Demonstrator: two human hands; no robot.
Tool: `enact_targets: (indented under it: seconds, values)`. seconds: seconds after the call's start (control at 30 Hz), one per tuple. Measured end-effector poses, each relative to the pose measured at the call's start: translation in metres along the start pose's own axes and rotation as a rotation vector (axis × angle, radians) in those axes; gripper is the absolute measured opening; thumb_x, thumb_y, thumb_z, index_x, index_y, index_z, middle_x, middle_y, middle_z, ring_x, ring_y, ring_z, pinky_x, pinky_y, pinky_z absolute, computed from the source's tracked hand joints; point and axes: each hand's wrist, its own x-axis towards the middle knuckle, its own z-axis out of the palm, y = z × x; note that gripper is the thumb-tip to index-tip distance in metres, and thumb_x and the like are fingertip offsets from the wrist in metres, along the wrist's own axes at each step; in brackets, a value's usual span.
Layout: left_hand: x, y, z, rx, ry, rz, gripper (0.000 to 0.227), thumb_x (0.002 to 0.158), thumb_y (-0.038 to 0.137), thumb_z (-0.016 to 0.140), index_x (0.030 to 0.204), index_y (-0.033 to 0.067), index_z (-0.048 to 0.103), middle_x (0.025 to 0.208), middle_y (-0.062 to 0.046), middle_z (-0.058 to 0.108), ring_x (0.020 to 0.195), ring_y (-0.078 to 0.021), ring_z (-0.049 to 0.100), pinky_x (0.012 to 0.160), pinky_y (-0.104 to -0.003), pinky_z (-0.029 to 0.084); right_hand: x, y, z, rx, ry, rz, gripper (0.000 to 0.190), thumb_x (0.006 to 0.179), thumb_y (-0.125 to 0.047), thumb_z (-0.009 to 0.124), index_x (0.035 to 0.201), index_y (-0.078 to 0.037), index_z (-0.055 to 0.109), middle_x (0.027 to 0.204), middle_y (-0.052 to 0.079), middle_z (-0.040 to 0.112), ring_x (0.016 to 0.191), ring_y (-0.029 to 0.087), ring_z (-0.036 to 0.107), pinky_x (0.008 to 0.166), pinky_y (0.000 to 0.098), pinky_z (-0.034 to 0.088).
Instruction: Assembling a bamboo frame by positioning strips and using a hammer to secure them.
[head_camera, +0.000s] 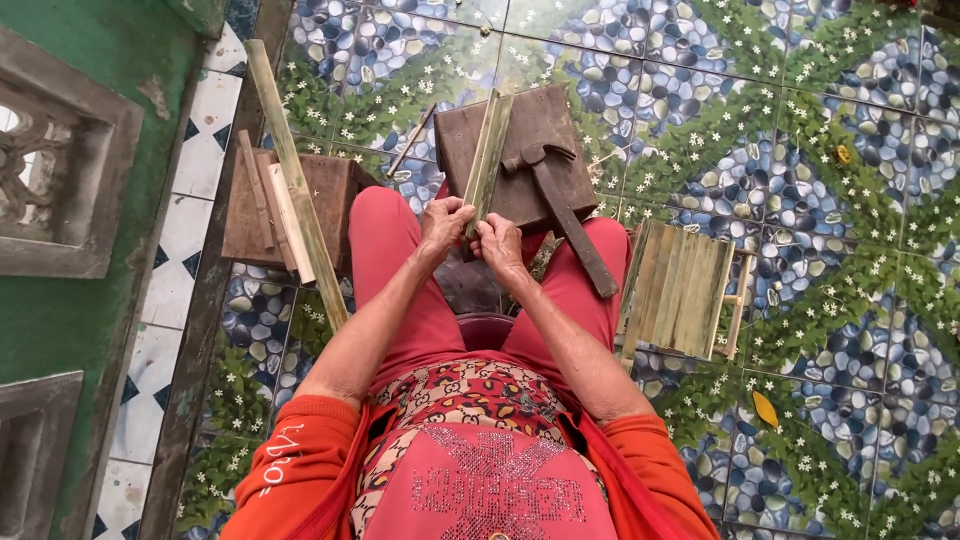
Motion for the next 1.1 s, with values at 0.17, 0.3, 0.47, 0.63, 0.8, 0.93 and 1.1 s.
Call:
enact_targets:
  seconds: [0.17, 0.3, 0.47, 0.63, 0.8, 0.93, 1.1]
  values:
    - [-0.016, 0.014, -0.009, -0.199, -0.035, -0.059, 0.02, 0.086, 0.019, 0.074, 0.1, 0.0048, 0.076, 0.077, -0.016, 0.072, 0.061, -0.0175, 0.07, 0.05, -0.028, 0.063, 0.007, 0.004, 0.001, 0.104, -0.002, 0.056, 0.018, 0.092, -0.018, 0.058, 0.083, -0.007, 0.069, 0.064, 0.015, 0.071, 0.054, 0.017, 0.071, 0.052, 0.0269, 0.062]
    - [-0.025, 0.013, -0.007, -0.305, -0.072, -0.124, 0.023, 0.09, 0.021, 0.069, 0.103, 0.0038, 0.073, 0.078, -0.014, 0.072, 0.058, -0.0156, 0.07, 0.049, -0.025, 0.063, -0.012, -0.015, 0.0, 0.257, 0.015, 0.115, 0.019, 0.092, -0.015, 0.06, 0.095, 0.0, 0.071, 0.077, 0.022, 0.073, 0.066, 0.024, 0.075, 0.059, 0.034, 0.066]
    - [-0.028, 0.004, 0.004, -0.313, -0.082, -0.115, 0.022, 0.088, 0.015, 0.07, 0.104, 0.0001, 0.072, 0.075, -0.016, 0.071, 0.057, -0.0168, 0.071, 0.048, -0.025, 0.063, -0.036, -0.042, -0.007, 0.23, 0.049, 0.074, 0.026, 0.092, -0.012, 0.058, 0.111, 0.006, 0.062, 0.074, 0.019, 0.072, 0.059, 0.024, 0.073, 0.057, 0.0328, 0.065]
    - [-0.023, -0.003, 0.009, -0.261, -0.037, -0.061, 0.017, 0.082, 0.009, 0.074, 0.096, 0.0005, 0.075, 0.07, -0.017, 0.069, 0.054, -0.0199, 0.071, 0.046, -0.028, 0.063, -0.036, -0.039, -0.009, 0.067, 0.061, -0.043, 0.029, 0.092, -0.007, 0.055, 0.119, 0.002, 0.053, 0.063, 0.014, 0.07, 0.049, 0.019, 0.07, 0.048, 0.0268, 0.059]
    - [-0.009, -0.019, 0.013, -0.184, 0.062, -0.011, 0.016, 0.074, 0.007, 0.068, 0.087, 0.0004, 0.075, 0.062, -0.017, 0.067, 0.047, -0.0195, 0.068, 0.042, -0.028, 0.061, -0.029, -0.032, -0.007, 0.025, 0.042, 0.056, 0.008, 0.082, -0.012, 0.055, 0.085, -0.007, 0.059, 0.055, 0.01, 0.069, 0.042, 0.018, 0.068, 0.041, 0.026, 0.057]
    - [-0.012, -0.016, 0.016, -0.172, 0.11, -0.011, 0.018, 0.072, 0.008, 0.068, 0.087, 0.001, 0.076, 0.065, -0.019, 0.068, 0.049, -0.0212, 0.069, 0.044, -0.03, 0.061, -0.037, -0.044, -0.018, -0.135, -0.034, 0.12, 0.013, 0.083, -0.02, 0.053, 0.081, -0.011, 0.062, 0.055, 0.007, 0.07, 0.046, 0.017, 0.07, 0.048, 0.0269, 0.058]
    - [-0.012, -0.019, 0.019, -0.186, 0.129, 0.01, 0.02, 0.075, 0.008, 0.071, 0.093, -0.0006, 0.076, 0.072, -0.022, 0.069, 0.053, -0.024, 0.07, 0.047, -0.032, 0.063, -0.036, -0.052, -0.029, -0.284, -0.087, 0.134, 0.02, 0.078, -0.03, 0.056, 0.069, -0.02, 0.07, 0.052, -0.002, 0.068, 0.048, 0.012, 0.07, 0.05, 0.0238, 0.056]
